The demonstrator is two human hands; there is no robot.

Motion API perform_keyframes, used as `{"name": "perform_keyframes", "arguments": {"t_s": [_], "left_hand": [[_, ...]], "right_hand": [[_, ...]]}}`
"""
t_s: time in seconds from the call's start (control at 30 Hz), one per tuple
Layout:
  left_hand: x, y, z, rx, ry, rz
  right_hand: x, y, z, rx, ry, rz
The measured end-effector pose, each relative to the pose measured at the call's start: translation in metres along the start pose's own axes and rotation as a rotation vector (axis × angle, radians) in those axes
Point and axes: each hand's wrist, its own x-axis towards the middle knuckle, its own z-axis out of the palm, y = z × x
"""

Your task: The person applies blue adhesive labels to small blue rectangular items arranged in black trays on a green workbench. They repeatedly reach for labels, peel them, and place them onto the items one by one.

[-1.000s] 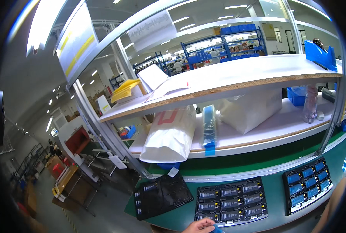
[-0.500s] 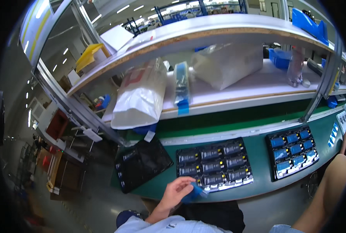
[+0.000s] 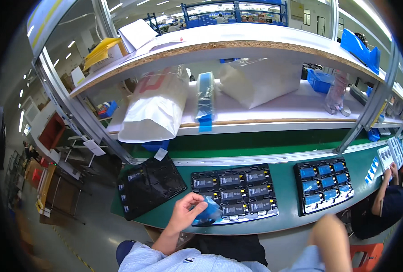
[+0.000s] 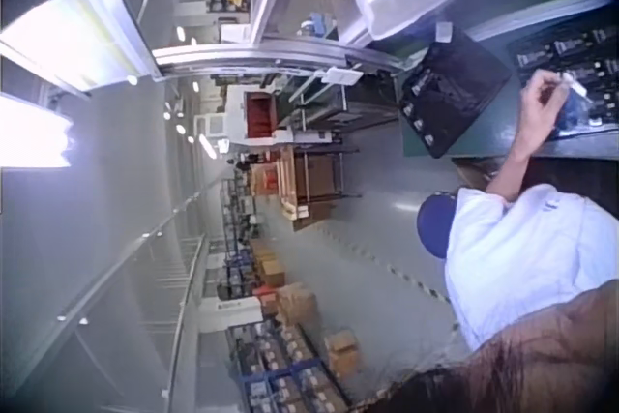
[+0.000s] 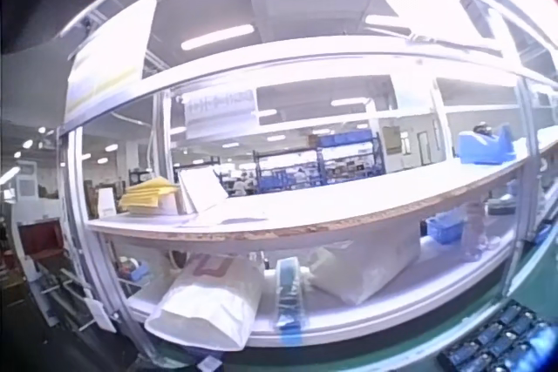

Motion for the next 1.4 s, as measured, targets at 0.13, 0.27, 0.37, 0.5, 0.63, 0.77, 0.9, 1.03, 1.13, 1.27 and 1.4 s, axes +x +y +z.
{"name": "perform_keyframes", "arguments": {"t_s": [0.13, 0.27, 0.37, 0.5, 0.63, 0.77, 0.9, 1.03, 1.13, 1.27, 1.4], "left_hand": [[-0.007, 0.015, -0.005, 0.257, -0.145, 0.034], [-0.017, 0.004, -0.003, 0.449, -0.371, 0.157], [-0.032, -0.007, -0.006, 0.484, -0.444, 0.095], [-0.045, -0.025, -0.007, 0.586, -0.366, -0.035], [-0.052, -0.04, -0.021, 0.646, -0.156, -0.026], [-0.054, -0.047, -0.037, 0.712, 0.01, -0.014], [-0.046, -0.057, -0.065, 0.944, 0.235, -0.029], [-0.031, -0.081, -0.069, 0.62, 0.093, -0.33], [-0.026, -0.093, -0.051, 0.656, -0.099, -0.434], [-0.038, -0.115, -0.034, 0.729, -0.058, -0.355], [-0.055, -0.105, -0.024, 0.823, -0.114, -0.245]], "right_hand": [[-0.116, -0.043, 0.06, 0.571, -0.783, 0.763], [-0.265, -0.07, 0.062, 1.303, -1.197, 1.626], [-0.279, -0.087, 0.05, 1.333, -1.39, 1.712], [-0.292, -0.093, 0.053, 1.184, -1.368, 1.551], [-0.251, -0.089, 0.062, 0.816, -1.267, 1.005], [-0.228, -0.074, 0.072, 0.69, -1.133, 0.912], [-0.235, -0.044, 0.074, 0.439, -0.912, 1.196], [-0.284, -0.014, 0.085, 0.423, -0.739, 1.526], [-0.336, 0.002, 0.085, 0.421, -0.778, 1.531], [-0.339, 0.005, 0.082, 0.431, -0.771, 1.502], [-0.331, 0.025, 0.085, 0.422, -0.842, 1.539]]}}
